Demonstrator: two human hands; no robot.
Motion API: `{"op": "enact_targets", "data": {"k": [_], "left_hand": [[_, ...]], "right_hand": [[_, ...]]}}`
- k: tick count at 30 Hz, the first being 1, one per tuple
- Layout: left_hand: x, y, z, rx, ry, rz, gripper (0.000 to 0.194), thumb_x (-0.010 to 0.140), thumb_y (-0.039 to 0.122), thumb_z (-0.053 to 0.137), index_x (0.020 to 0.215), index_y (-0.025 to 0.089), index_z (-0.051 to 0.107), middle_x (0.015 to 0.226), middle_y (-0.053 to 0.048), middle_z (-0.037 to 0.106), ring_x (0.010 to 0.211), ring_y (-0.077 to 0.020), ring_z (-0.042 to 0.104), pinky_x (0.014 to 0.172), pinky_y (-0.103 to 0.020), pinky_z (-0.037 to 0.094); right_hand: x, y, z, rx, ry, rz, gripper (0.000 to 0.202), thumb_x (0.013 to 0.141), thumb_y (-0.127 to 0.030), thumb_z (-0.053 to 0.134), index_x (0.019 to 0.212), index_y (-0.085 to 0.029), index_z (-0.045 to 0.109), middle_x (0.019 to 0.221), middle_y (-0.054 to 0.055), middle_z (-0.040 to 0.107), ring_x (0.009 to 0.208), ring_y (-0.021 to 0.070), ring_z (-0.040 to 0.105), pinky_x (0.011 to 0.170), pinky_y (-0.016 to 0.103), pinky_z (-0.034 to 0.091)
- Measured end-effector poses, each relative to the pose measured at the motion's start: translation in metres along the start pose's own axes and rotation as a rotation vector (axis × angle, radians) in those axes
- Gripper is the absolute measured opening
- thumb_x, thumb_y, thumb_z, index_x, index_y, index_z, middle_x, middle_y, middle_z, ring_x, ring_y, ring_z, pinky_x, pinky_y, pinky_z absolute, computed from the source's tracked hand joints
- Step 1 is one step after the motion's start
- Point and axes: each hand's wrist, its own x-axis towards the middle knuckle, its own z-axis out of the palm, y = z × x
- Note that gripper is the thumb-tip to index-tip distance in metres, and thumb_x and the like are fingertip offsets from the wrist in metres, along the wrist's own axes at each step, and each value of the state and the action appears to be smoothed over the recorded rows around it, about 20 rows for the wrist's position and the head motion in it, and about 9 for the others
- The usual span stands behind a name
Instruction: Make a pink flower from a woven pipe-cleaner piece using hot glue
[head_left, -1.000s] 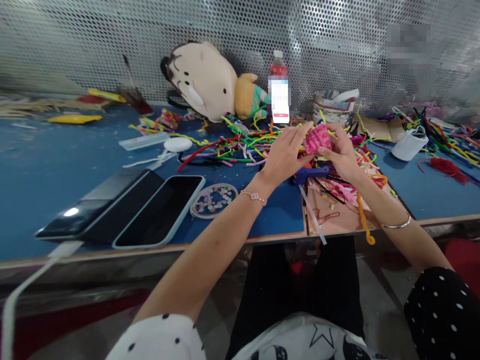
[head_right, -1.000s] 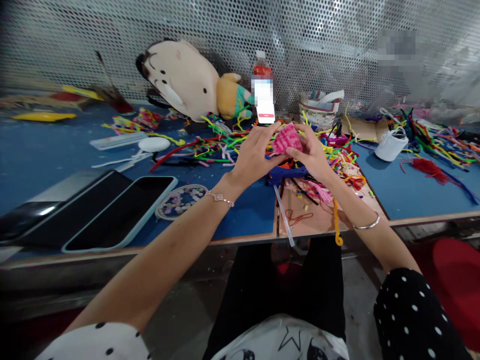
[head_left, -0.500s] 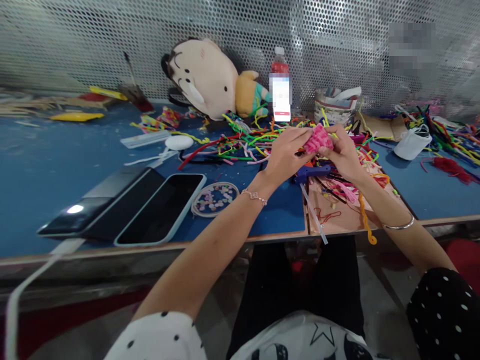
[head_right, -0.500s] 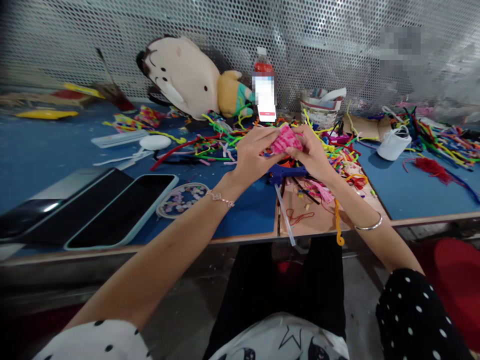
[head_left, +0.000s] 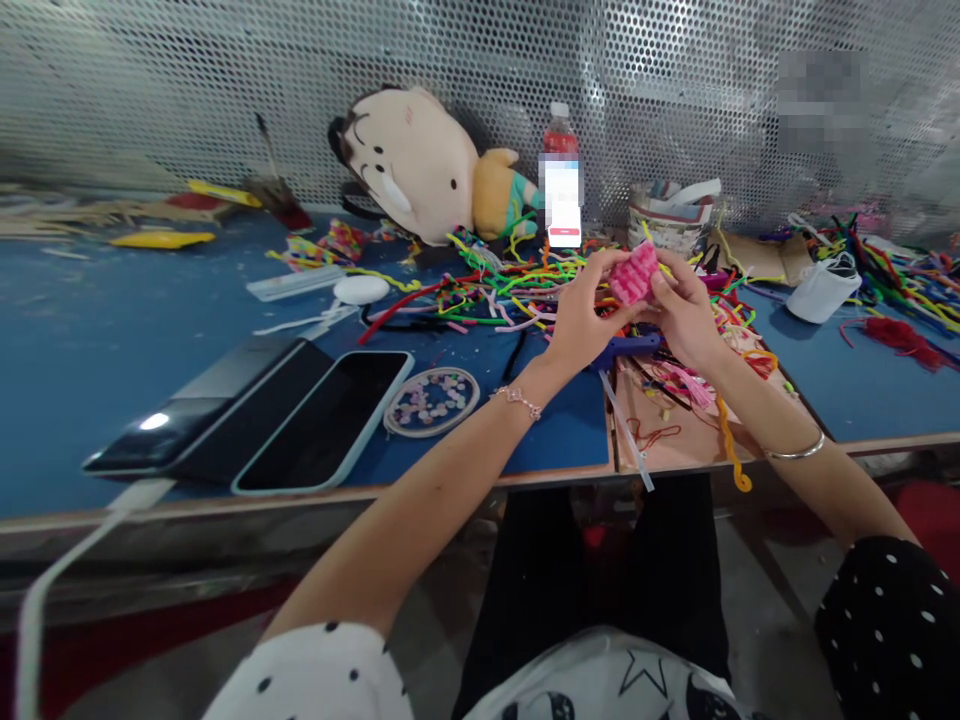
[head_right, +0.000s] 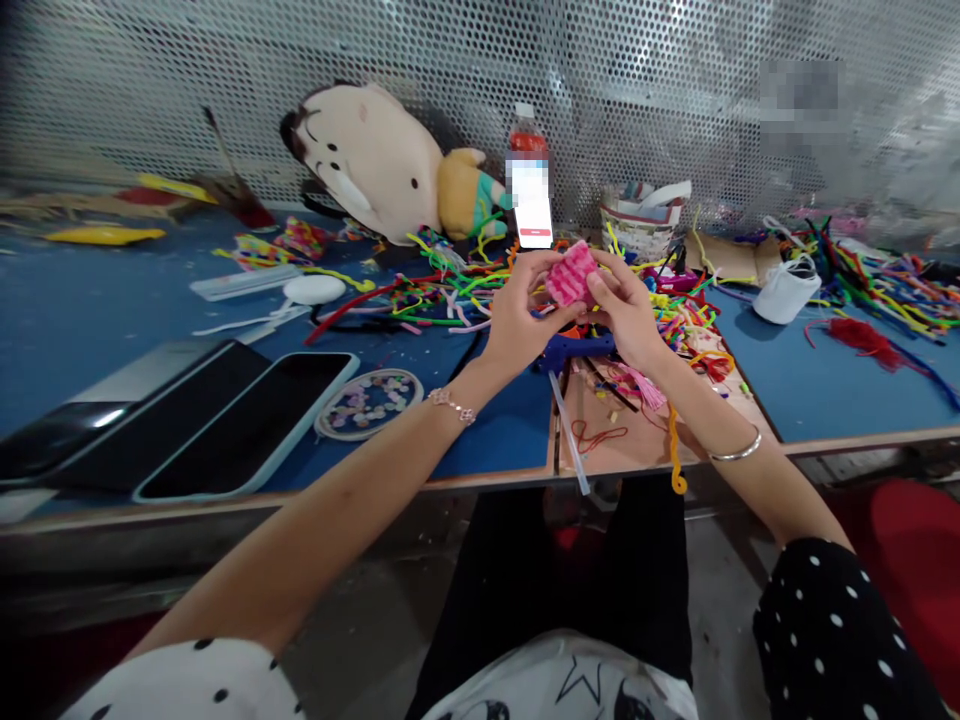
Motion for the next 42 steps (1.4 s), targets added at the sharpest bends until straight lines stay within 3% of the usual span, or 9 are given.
{"op": "enact_targets", "data": {"k": [6, 16, 26, 32, 36, 42], "left_hand": [[0.0, 0.0, 0.0, 0.004, 0.036, 0.016, 0.037, 0.088, 0.036, 0.059, 0.121, 0.022, 0.048, 0.122, -0.008, 0.062, 0.112, -0.0186, 0.061, 0.086, -0.03, 0.058], [0.002, 0.0, -0.007, 0.033, 0.031, 0.041, 0.03, 0.085, 0.036, 0.063, 0.112, 0.024, 0.055, 0.119, -0.008, 0.063, 0.113, -0.0205, 0.06, 0.081, -0.032, 0.059], [0.004, -0.001, -0.01, 0.026, 0.013, 0.078, 0.025, 0.085, 0.038, 0.063, 0.105, 0.023, 0.057, 0.117, -0.006, 0.064, 0.11, -0.0195, 0.062, 0.082, -0.032, 0.059], [0.003, 0.006, -0.002, 0.047, 0.043, 0.022, 0.038, 0.09, 0.041, 0.056, 0.122, 0.023, 0.046, 0.123, -0.01, 0.061, 0.114, -0.0208, 0.06, 0.085, -0.031, 0.058], [0.003, 0.01, -0.004, 0.097, -0.015, 0.016, 0.049, 0.093, 0.046, 0.049, 0.136, 0.029, 0.034, 0.132, -0.009, 0.056, 0.12, -0.0238, 0.058, 0.084, -0.034, 0.059], [0.001, 0.009, -0.005, 0.048, 0.004, 0.054, 0.039, 0.093, 0.039, 0.051, 0.129, 0.027, 0.042, 0.129, -0.009, 0.057, 0.119, -0.0196, 0.058, 0.086, -0.031, 0.059]], "right_hand": [[0.0, 0.003, 0.001, 0.125, 0.028, 0.019, 0.053, 0.068, -0.056, 0.072, 0.114, -0.031, 0.062, 0.104, -0.002, 0.071, 0.074, 0.0129, 0.065, 0.075, 0.034, 0.06], [-0.002, -0.002, 0.002, 0.059, 0.006, 0.003, 0.045, 0.073, -0.05, 0.068, 0.114, -0.03, 0.066, 0.103, -0.001, 0.071, 0.081, 0.0152, 0.066, 0.08, 0.038, 0.059], [-0.001, 0.001, 0.002, 0.051, 0.045, 0.003, 0.041, 0.071, -0.049, 0.069, 0.107, -0.029, 0.069, 0.098, -0.003, 0.07, 0.071, 0.0106, 0.06, 0.075, 0.032, 0.057], [0.002, 0.002, 0.0, 0.05, 0.036, -0.019, 0.045, 0.074, -0.051, 0.066, 0.114, -0.03, 0.065, 0.108, -0.002, 0.068, 0.084, 0.0135, 0.064, 0.081, 0.035, 0.057], [0.002, 0.0, 0.0, 0.027, 0.035, -0.025, 0.049, 0.074, -0.053, 0.066, 0.118, -0.03, 0.063, 0.109, -0.001, 0.068, 0.088, 0.0152, 0.065, 0.082, 0.037, 0.058], [0.001, -0.002, 0.0, 0.012, -0.006, -0.036, 0.044, 0.076, -0.052, 0.065, 0.114, -0.03, 0.066, 0.103, 0.0, 0.069, 0.094, 0.0175, 0.065, 0.081, 0.039, 0.059]]}}
